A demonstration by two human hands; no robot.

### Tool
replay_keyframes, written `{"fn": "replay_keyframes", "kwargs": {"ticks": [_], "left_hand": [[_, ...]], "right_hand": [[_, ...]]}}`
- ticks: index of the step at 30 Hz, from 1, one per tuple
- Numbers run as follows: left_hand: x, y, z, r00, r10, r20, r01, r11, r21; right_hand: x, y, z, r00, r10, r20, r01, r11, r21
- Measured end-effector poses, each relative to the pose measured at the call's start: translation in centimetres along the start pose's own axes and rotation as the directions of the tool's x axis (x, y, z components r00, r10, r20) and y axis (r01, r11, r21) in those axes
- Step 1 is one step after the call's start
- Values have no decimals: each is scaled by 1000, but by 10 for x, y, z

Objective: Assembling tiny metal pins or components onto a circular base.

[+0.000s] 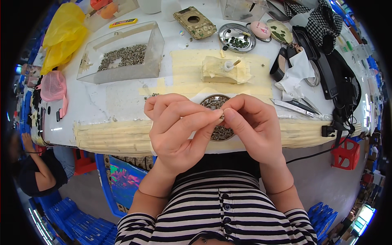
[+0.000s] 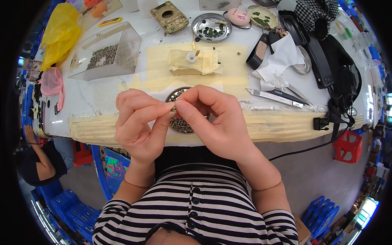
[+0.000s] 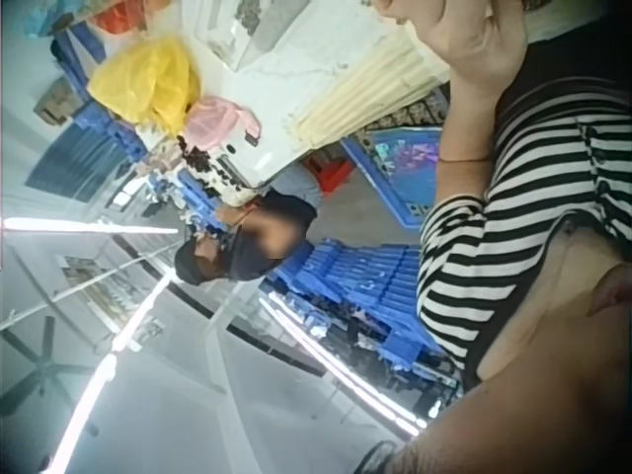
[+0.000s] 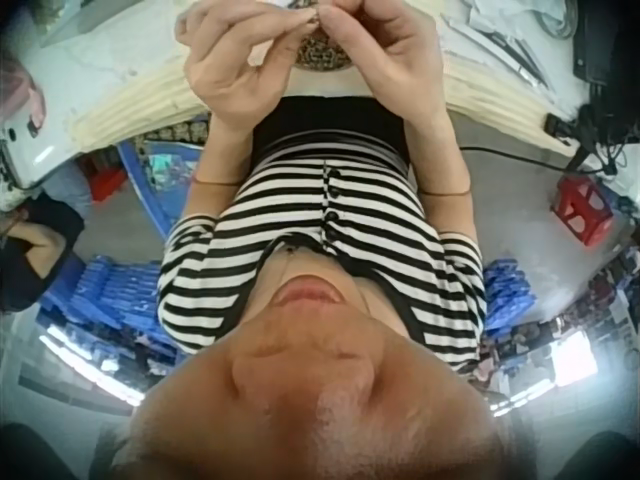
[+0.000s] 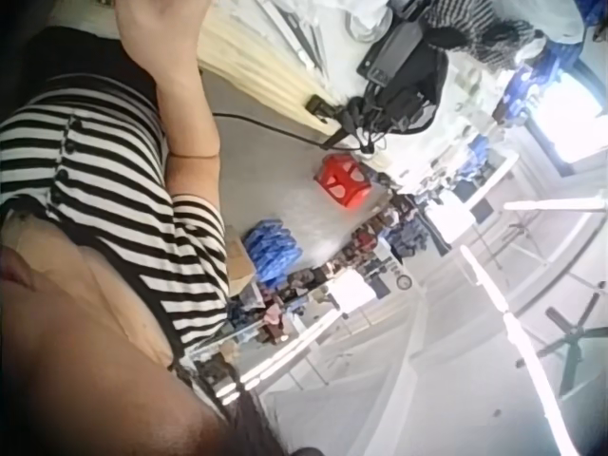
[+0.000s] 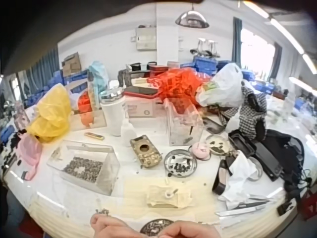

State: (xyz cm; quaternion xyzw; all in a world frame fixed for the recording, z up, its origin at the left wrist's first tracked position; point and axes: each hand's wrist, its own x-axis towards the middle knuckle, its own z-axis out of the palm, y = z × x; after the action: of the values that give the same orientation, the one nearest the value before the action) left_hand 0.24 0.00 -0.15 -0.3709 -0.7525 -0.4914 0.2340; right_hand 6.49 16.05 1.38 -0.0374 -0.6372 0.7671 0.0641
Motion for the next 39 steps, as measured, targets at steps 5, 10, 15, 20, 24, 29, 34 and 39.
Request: {"fn": "replay_keyframes", "kwargs": {"ticks": [5, 10, 15, 20, 24, 29, 34, 39], "left_hand": [[1, 1, 0, 1000, -12, -6, 12, 1000, -4], [2, 3, 0, 999, 43, 5, -43, 995, 92], [1, 8, 1, 998, 61, 20, -64, 968, 241], [1, 9, 3, 997, 74, 29, -79, 956, 283], [0, 4, 0, 1000, 16, 4, -16, 998, 60], [0, 1, -4, 1000, -26, 15, 27, 996, -85], [0, 5, 0, 1000, 15, -9, -14, 997, 82], [2, 9, 0, 998, 62, 7, -62, 978, 199]], "right_hand": [[-1, -1, -1, 1000, -1, 3, 1, 1000, 5], [0, 2, -3, 996, -88, -19, 85, 992, -93], [5, 3, -2, 814, -577, 69, 468, 580, -667], [2, 1, -1, 884, -468, 11, 376, 696, -612], [-3, 1, -5, 999, -34, -31, 31, 995, -97], [-3, -7, -1, 998, 62, 16, -63, 997, 42], [-4, 1, -2, 990, -136, -34, 130, 979, -154], [0, -1, 0, 884, -467, -21, 384, 750, -539]]}}
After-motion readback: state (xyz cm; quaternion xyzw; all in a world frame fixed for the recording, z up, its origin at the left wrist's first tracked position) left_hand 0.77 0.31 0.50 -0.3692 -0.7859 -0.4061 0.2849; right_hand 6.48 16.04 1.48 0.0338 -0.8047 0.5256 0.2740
